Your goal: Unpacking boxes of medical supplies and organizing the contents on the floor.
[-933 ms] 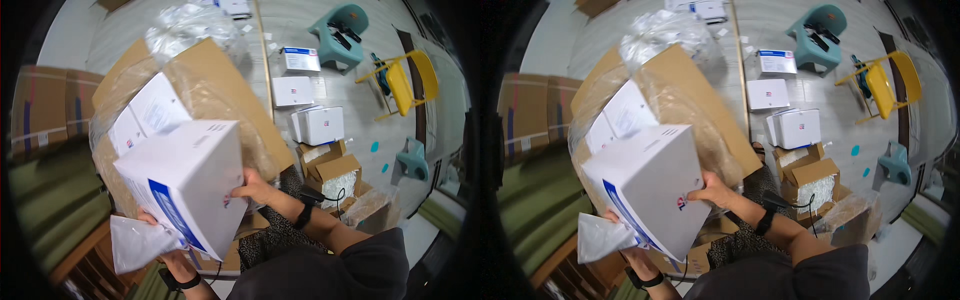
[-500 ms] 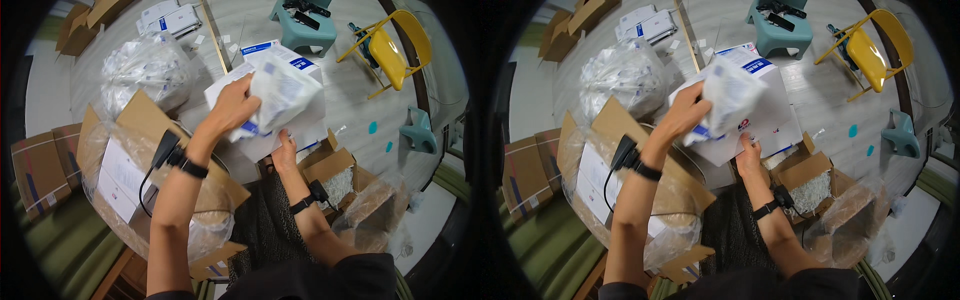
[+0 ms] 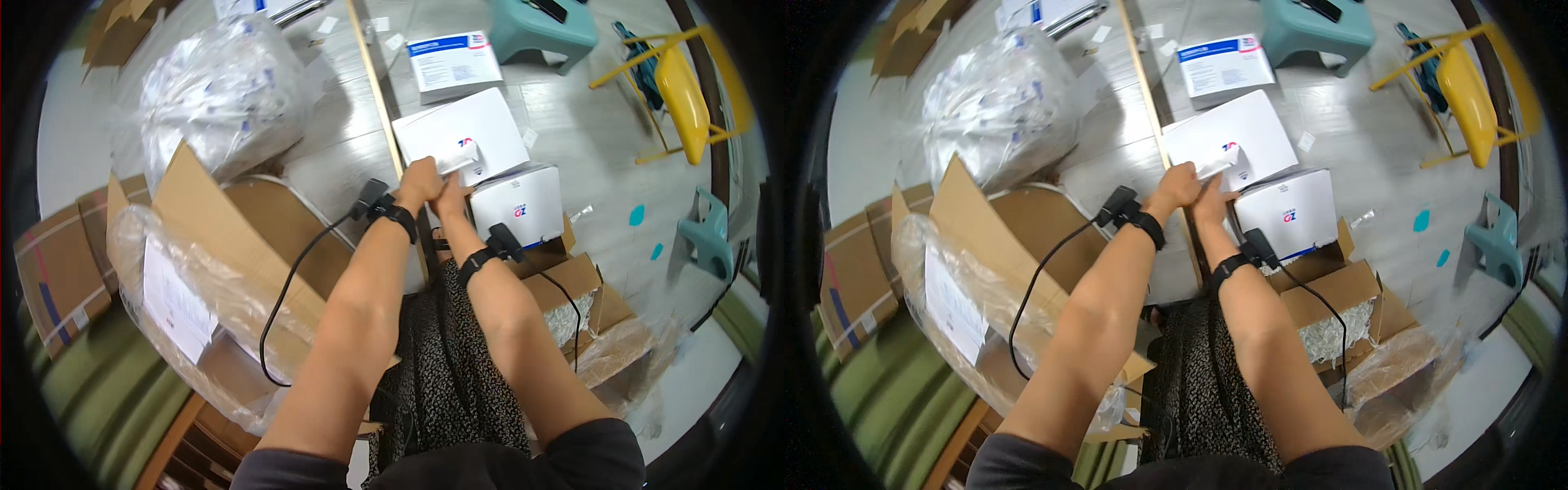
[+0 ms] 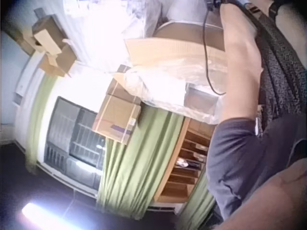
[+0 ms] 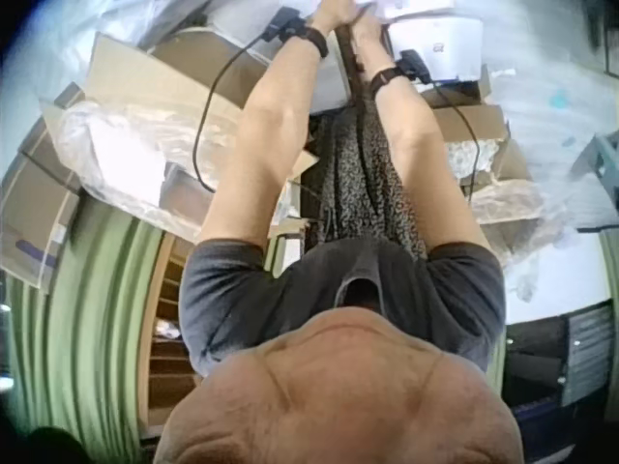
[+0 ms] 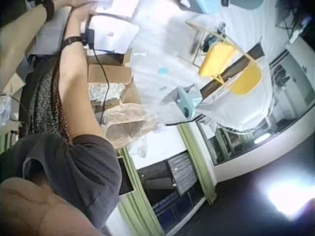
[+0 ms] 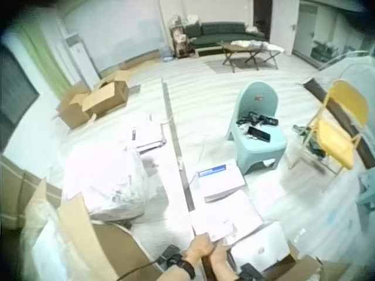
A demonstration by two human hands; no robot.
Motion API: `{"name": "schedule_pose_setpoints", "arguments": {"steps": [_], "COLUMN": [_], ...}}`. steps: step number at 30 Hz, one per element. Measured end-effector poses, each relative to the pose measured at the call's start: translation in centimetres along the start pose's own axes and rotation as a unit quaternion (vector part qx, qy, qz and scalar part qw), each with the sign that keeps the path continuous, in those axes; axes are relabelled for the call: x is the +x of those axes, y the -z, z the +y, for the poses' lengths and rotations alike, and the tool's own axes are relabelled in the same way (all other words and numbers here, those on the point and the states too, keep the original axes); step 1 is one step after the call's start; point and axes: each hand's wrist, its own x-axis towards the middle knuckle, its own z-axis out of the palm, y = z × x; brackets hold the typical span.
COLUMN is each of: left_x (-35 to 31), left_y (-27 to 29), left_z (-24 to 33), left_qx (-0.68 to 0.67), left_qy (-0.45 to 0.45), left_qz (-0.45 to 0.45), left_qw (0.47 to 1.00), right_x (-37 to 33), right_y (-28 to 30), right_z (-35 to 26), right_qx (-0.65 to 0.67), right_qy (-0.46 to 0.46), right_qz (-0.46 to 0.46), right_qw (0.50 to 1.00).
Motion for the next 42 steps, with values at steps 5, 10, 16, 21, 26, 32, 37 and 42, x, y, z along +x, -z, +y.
{"name": "schedule_pose_setpoints", "arguments": {"steps": [5,10,16,21,26,32,37,42], "left_x": [-4.8,-20.5,-42.3,-52.8,-53.7,-50.3,-44.8,-44.9], "left_y": [4.5,15.8,16.0,8.3,7.0,6.6,6.1,5.2], "left_z": [5.0,8.0,-8.9,-22.6,-34.9,-42.7,-39.1,-41.9], "left_qx": [-0.193,-0.408,-0.273,-0.085,-0.612,-0.850,-0.848,-0.882], "left_qy": [-0.087,-0.252,0.018,0.386,0.312,0.067,0.008,0.096], "left_qz": [0.351,0.426,0.636,0.286,0.381,0.501,0.529,0.462], "left_qw": [0.912,0.767,0.722,0.873,0.619,0.146,0.034,0.023], "right_x": [4.7,-13.1,-38.6,-48.4,-48.5,-52.0,-52.5,-55.8], "right_y": [2.1,5.1,0.2,-4.9,-11.0,-19.0,-21.5,-19.4], "right_z": [1.6,-5.2,-9.3,-0.2,12.6,18.2,17.2,14.1], "right_qx": [0.196,0.013,0.048,-0.095,-0.192,-0.086,0.122,0.132], "right_qy": [-0.028,0.340,0.433,0.229,-0.090,-0.194,-0.311,-0.349], "right_qz": [-0.253,-0.248,-0.255,-0.575,-0.582,-0.498,-0.468,-0.481], "right_qw": [0.947,0.907,0.863,0.780,0.785,0.841,0.818,0.794]}}
